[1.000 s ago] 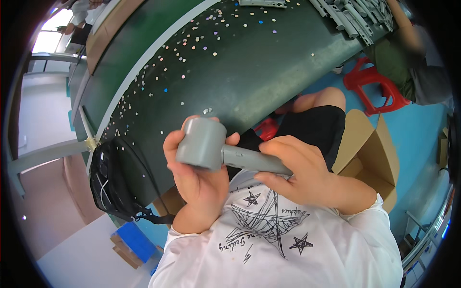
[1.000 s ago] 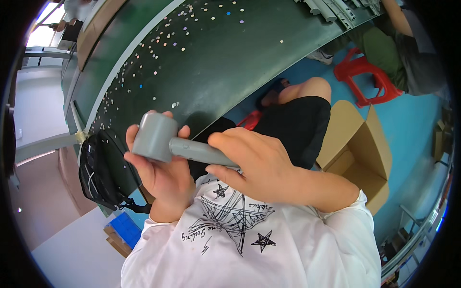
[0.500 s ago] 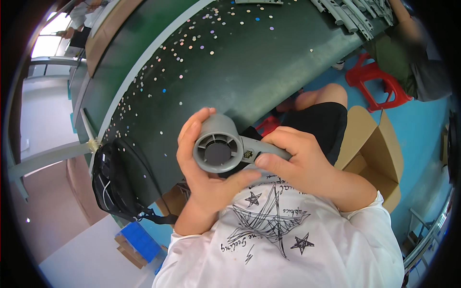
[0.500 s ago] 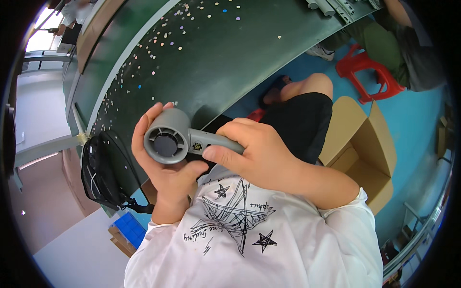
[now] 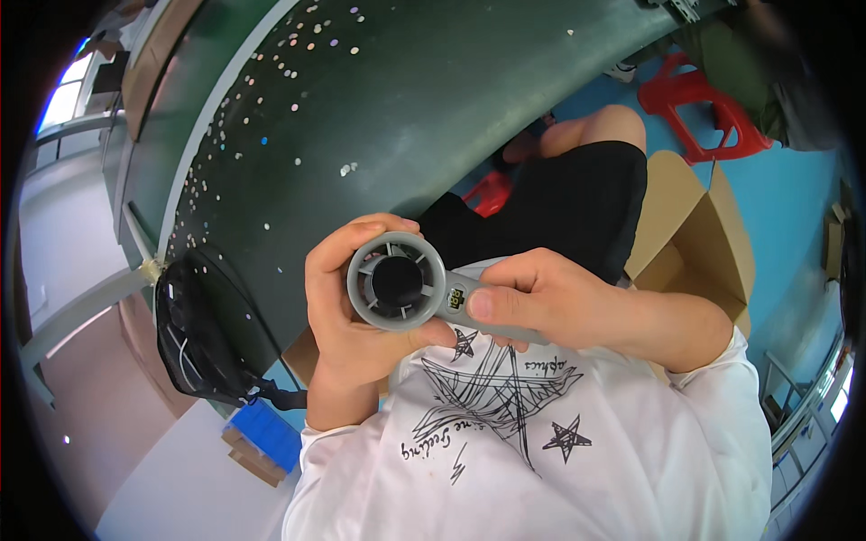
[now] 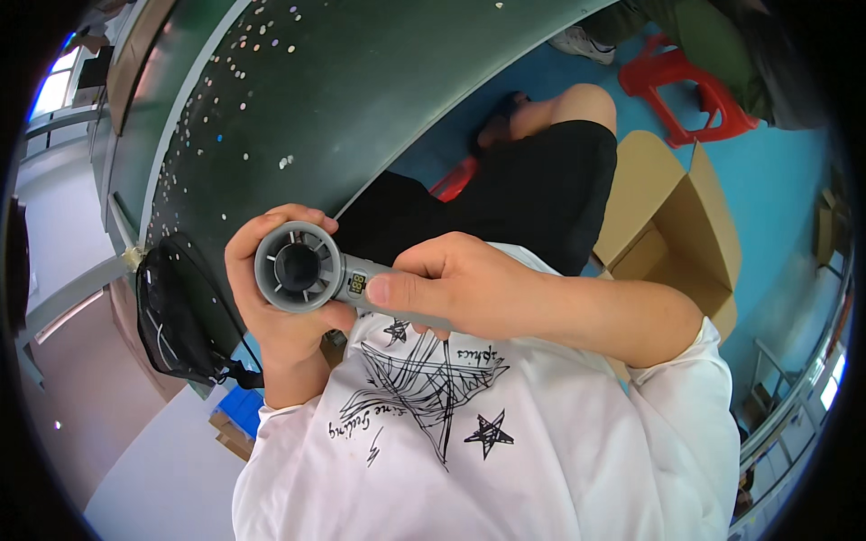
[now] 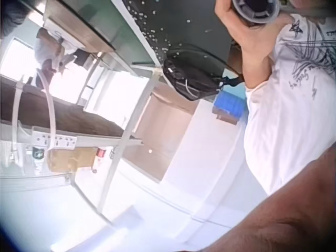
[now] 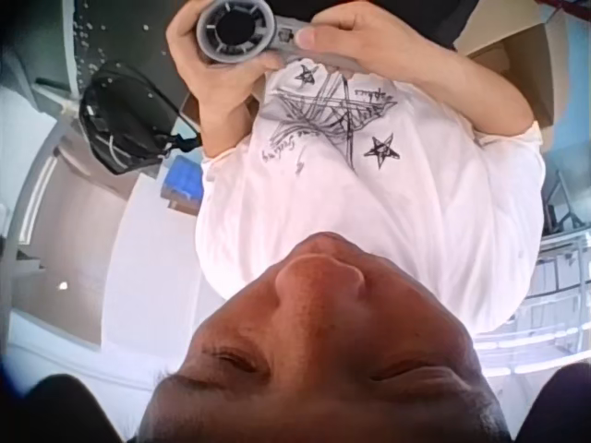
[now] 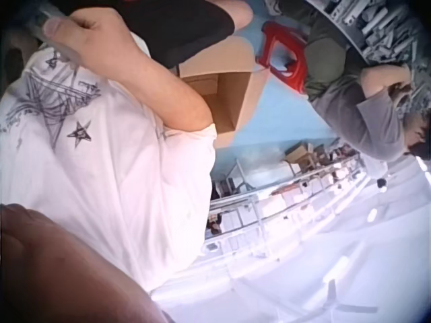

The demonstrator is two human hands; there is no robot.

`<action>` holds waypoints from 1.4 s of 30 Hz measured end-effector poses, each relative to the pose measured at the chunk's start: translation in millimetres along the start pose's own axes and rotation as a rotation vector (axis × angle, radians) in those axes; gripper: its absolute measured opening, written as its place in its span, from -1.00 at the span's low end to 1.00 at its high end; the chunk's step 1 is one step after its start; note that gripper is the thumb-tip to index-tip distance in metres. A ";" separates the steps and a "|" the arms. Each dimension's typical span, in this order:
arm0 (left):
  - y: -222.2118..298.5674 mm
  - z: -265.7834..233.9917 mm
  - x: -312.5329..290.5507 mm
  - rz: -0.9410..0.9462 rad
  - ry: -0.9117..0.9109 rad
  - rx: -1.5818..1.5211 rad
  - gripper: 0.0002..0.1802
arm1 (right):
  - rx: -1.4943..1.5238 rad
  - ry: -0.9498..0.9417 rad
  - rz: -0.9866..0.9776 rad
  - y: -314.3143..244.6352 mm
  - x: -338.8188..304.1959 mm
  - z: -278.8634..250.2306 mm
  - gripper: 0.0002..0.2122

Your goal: Assembling the motor component and plastic housing for a hairdryer.

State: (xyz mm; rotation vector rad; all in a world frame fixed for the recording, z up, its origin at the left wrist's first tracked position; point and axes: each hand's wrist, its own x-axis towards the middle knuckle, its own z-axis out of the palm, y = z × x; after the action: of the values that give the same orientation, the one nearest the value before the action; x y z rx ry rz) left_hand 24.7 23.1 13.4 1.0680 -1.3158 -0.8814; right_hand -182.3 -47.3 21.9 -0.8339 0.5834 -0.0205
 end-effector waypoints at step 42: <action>22.8 -5.9 31.4 -0.383 0.158 0.293 -0.40 | -0.116 0.137 -0.219 14.0 -3.8 -2.3 -0.64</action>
State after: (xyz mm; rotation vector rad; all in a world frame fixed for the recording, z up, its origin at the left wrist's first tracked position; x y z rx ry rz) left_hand 31.4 0.8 45.0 1.6240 -1.1479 -0.8765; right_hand -189.6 -38.5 12.7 -1.0116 0.6237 -0.2474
